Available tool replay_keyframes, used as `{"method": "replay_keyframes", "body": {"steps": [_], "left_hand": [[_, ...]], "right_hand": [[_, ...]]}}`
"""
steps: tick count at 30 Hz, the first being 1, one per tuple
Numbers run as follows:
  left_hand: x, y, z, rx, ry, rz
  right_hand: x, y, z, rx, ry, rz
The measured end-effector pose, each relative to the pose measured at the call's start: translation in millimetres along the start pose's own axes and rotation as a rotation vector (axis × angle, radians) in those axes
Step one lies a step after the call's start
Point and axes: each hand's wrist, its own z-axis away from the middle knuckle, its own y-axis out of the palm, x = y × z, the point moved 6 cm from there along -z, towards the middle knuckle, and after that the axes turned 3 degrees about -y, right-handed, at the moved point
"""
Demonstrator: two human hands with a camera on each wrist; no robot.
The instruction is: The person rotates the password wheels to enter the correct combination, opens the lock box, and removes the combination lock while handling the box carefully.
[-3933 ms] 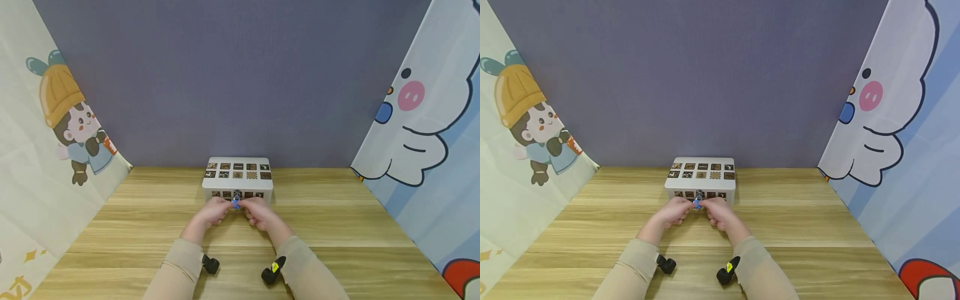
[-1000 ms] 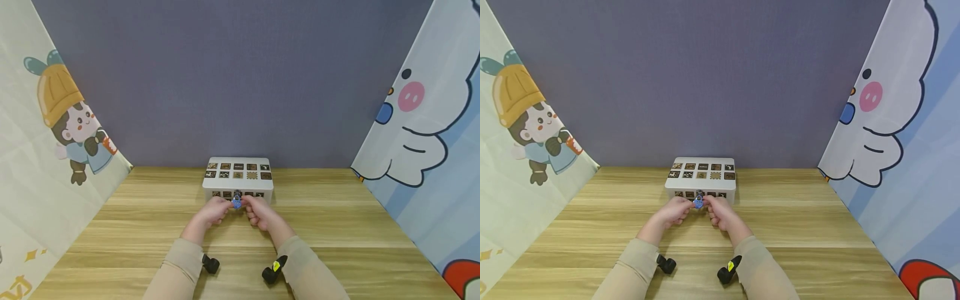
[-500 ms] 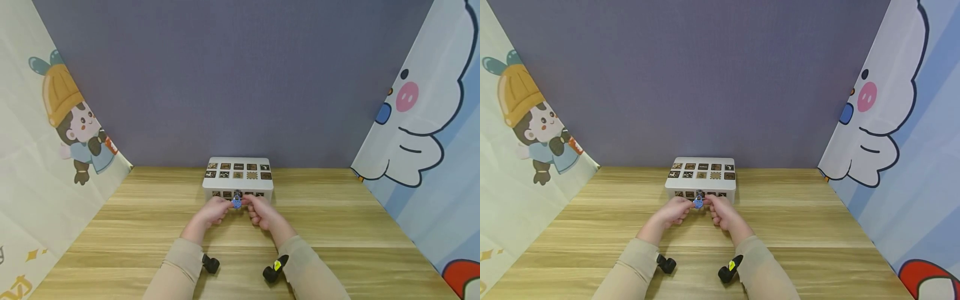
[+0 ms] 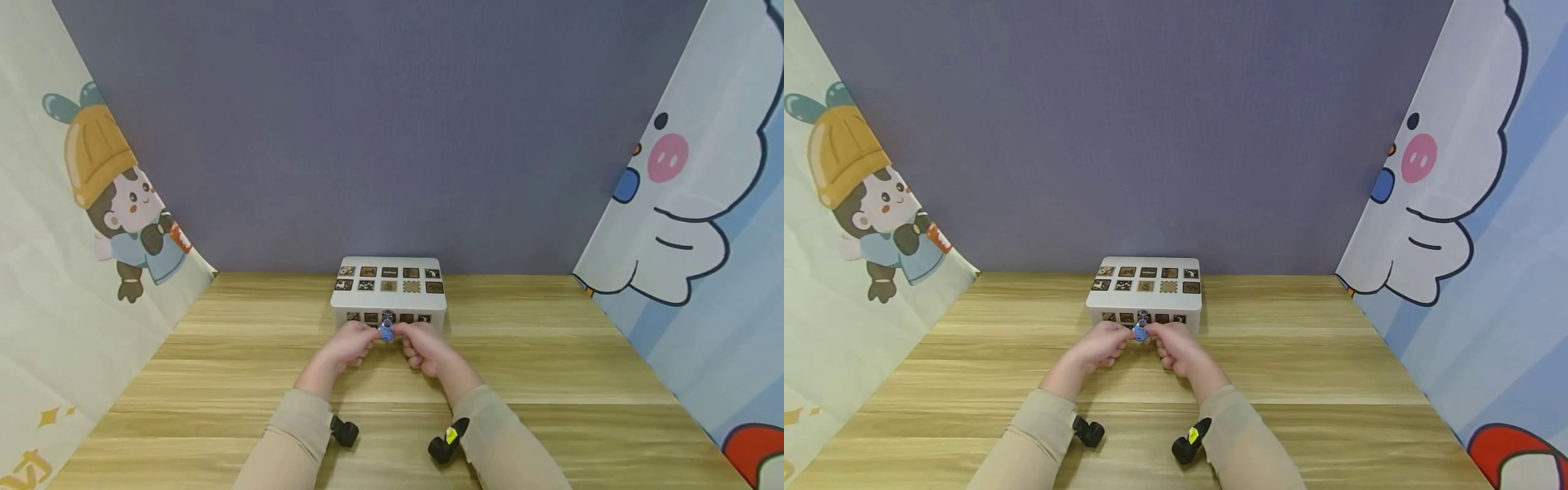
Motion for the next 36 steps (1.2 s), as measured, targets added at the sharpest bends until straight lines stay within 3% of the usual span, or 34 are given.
{"method": "replay_keyframes", "body": {"steps": [12,36], "left_hand": [[0.7,0.8,-2.2,0.006,-0.006,0.000],[-3.7,4.6,3.4,0.011,-0.010,-0.004]], "right_hand": [[-1.6,6.7,-1.9,0.011,-0.036,0.071],[-2.1,9.8,1.8,0.024,-0.027,0.060]]}}
